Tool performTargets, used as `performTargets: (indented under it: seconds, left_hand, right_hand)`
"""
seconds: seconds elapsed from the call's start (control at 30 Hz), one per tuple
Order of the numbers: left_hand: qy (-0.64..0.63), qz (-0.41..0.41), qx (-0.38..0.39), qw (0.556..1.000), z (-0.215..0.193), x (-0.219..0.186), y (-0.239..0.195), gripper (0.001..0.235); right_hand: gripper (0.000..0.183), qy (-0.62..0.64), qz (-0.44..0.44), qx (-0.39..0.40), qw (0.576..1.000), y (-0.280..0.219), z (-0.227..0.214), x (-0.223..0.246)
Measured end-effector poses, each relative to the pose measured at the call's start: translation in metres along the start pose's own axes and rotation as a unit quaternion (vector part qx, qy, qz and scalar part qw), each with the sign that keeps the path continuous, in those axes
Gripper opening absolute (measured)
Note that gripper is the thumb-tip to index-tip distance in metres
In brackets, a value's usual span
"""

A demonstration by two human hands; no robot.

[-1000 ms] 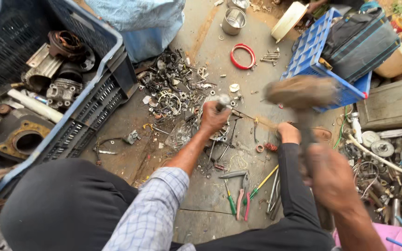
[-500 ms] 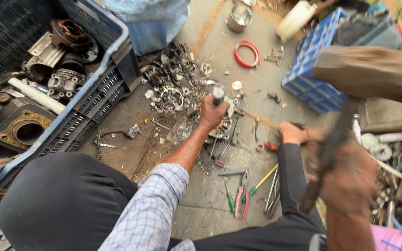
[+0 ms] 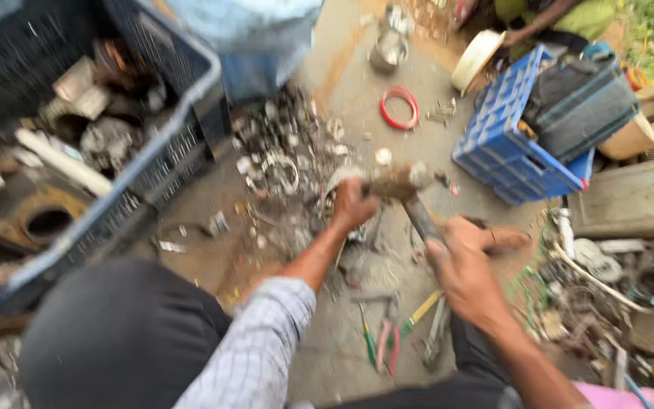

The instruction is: The person sits on the floor and uses a hammer and chisel to strike and separate components of a mechanical housing. They repeatedly reposition the part and strike different areas to loosen or remove internal pieces.

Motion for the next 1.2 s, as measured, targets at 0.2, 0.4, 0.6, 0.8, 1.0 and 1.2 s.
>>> performTargets:
  seconds: [0.2, 0.4, 0.6, 0.8, 1.0, 1.2]
  left_hand:
    - [0.038, -0.091, -0.068, 0.993, -0.040, 0.057, 0.015, 0.022]
    - [-0.155, -0.162, -0.080, 0.971, -0.051, 0.070, 0.019, 0.013]
    - [-0.304, -0.155, -0.149, 0.928, -0.091, 0.038, 0.046, 0.010]
    - [-0.009, -0.184, -0.156, 0.970, -0.144, 0.025, 0.080, 0.023]
    - [0.283, -0.410, 0.022, 0.867, -0.132, 0.086, 0.005, 0.048]
    - [0.222, -0.445, 0.028, 0.867, -0.117, 0.122, -0.031, 0.051]
  right_hand:
    - [0.043, 0.242, 0.364, -0.027, 0.899, -0.055, -0.079, -0.058]
    - [0.059, 0.449, 0.214, -0.179, 0.849, -0.069, -0.115, -0.049]
    - [0.039, 0.471, 0.413, -0.107, 0.772, -0.125, 0.036, -0.092]
    - [0.033, 0.504, 0.558, -0.003, 0.660, -0.202, 0.195, -0.131]
    - [0.038, 0.502, 0.648, 0.072, 0.568, -0.253, 0.253, -0.148]
    - [0.041, 0.487, 0.663, 0.071, 0.564, -0.261, 0.268, -0.155]
Point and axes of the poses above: each hand's wrist, its own y-axis towards the middle knuckle, its own z-axis out of the palm, x = y × z, the point moved 7 cm from there along y, towards the middle knuckle, and after that the axes turned 2 degrees about -y, right-handed, at the moved point
